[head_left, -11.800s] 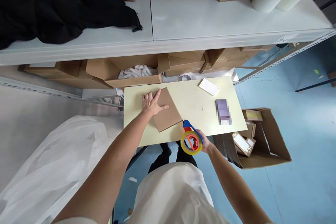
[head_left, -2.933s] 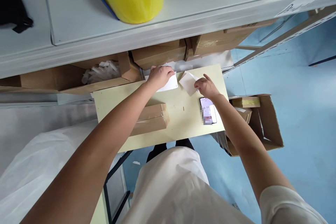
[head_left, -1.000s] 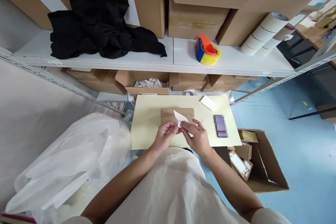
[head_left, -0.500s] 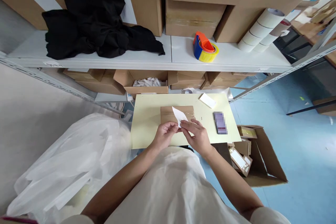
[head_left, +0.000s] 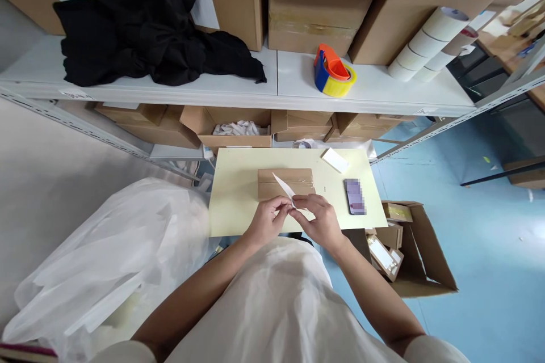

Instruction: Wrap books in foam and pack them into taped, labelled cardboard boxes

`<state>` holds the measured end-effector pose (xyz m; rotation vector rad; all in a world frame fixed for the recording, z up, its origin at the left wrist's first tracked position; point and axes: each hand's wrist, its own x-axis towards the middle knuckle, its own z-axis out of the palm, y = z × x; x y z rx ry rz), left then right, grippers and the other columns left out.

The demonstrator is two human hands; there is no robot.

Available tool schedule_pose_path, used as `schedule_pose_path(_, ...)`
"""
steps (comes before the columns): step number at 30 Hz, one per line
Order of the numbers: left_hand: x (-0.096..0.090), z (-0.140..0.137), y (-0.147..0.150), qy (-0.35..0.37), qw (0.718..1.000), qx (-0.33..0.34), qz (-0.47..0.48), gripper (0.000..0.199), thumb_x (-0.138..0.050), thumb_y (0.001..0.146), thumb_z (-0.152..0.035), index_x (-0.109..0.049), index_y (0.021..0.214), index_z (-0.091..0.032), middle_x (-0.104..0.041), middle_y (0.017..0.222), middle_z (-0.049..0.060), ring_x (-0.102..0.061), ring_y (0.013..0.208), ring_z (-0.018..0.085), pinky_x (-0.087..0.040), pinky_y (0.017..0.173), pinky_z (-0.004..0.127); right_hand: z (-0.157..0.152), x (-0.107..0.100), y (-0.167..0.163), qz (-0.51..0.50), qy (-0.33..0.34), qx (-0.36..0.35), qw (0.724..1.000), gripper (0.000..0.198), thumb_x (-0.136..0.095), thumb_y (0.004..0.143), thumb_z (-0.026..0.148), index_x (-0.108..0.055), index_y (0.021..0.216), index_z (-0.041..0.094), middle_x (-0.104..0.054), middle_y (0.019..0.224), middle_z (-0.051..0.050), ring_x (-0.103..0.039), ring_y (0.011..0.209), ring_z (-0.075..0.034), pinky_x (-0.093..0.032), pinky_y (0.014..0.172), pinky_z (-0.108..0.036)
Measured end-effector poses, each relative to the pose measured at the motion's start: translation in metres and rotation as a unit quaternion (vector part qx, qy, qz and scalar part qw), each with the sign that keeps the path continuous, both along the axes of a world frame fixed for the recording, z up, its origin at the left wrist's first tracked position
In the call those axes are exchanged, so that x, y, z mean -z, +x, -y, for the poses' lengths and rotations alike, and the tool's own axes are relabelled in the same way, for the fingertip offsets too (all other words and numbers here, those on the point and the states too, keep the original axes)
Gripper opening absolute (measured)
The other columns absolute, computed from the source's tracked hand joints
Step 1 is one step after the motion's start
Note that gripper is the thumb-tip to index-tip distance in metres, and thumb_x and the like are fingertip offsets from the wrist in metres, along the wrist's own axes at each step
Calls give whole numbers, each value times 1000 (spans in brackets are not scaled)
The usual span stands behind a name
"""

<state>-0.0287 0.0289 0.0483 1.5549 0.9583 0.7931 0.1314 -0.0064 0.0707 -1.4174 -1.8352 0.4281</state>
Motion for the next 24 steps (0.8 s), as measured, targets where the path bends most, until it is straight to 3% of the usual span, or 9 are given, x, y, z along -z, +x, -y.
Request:
schedule_pose_path(5, -4, 2, 6, 78, 996, 5, -52, 20, -43, 90, -28, -57, 78, -18, -61, 75, 2, -56, 71, 12, -44, 66, 23, 0, -2, 5, -65, -82, 3, 994, 15, -56, 85, 26, -69, 91, 23, -73, 95, -5, -68, 89, -20, -53, 80, -34)
schedule_pose_path(10, -9, -7, 5, 116, 991, 20, -59, 12, -46, 84, -18, -53, 74, -19, -62, 78, 2, -58, 74, 13, -44, 69, 23, -6, 0, 14, -175, -193, 5, 965, 13, -58, 83, 30, -68, 84, 22, -72, 97, -6, -67, 91, -20, -52, 81, -33)
schedule_pose_path(16, -8, -33, -19, 89, 992, 14, -88, 12, -46, 80, -17, -50, 69, -19, -62, 78, 2, -57, 76, 13, -43, 67, 22, -16, 18, 23, -350, -247, 48, 903, 22, -61, 80, 40, -62, 76, 19, -70, 88, -6, -64, 77, -17, -49, 72, -30)
schedule_pose_path(24, 0, -85, -62, 57, 983, 34, -171, 9, -49, 75, -21, -51, 67, -18, -55, 66, -2, -50, 63, 11, -38, 58, 20, -17, 34, 37, -414, -270, 113, 862, 23, -68, 75, 42, -63, 72, 19, -65, 70, -1, -60, 68, -14, -48, 71, -29)
